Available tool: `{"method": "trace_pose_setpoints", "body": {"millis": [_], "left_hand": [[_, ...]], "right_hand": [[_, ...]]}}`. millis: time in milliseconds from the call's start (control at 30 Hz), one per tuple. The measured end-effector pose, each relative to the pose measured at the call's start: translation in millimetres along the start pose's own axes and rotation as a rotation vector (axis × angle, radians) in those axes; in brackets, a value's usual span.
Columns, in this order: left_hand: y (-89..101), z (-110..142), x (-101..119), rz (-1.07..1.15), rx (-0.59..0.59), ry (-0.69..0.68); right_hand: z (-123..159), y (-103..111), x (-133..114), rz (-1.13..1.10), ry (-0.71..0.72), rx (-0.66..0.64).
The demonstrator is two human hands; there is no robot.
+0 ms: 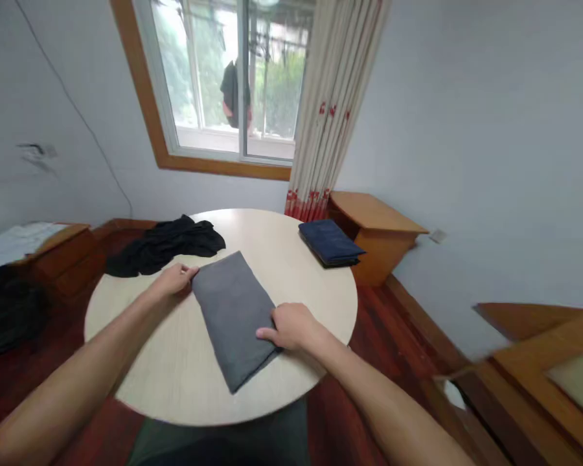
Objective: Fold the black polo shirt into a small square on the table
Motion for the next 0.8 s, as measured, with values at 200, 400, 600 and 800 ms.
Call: {"method": "trace_pose_setpoints", "body": {"millis": [200, 400, 600, 800], "left_hand": [[-31.8, -2, 12, 0.220, -0.191, 0.067], [2.0, 0, 58, 0.535, 0.146, -0.256], [14.3, 7, 77, 0.723, 0.161, -0.332], [-45.8, 25, 84, 1.034, -0.136, -0.251]], "right_hand": [[-64, 39, 32, -0.156, -0.107, 0.207], [-170, 24, 49, -1.161, 0.098, 0.229], [-203, 19, 44, -1.713, 0.217, 0.069], [-158, 73, 85, -1.766, 0.293, 0.416]]}}
Point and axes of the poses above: each hand's wrist, its own z-axis away from the middle knuckle, its own y-axis out of the back of the hand, x = y × z, the point moved 10 cm from there along -z, towards the middle knuckle, and after that the axes turned 6 degrees about -z, right-handed, at the moved point
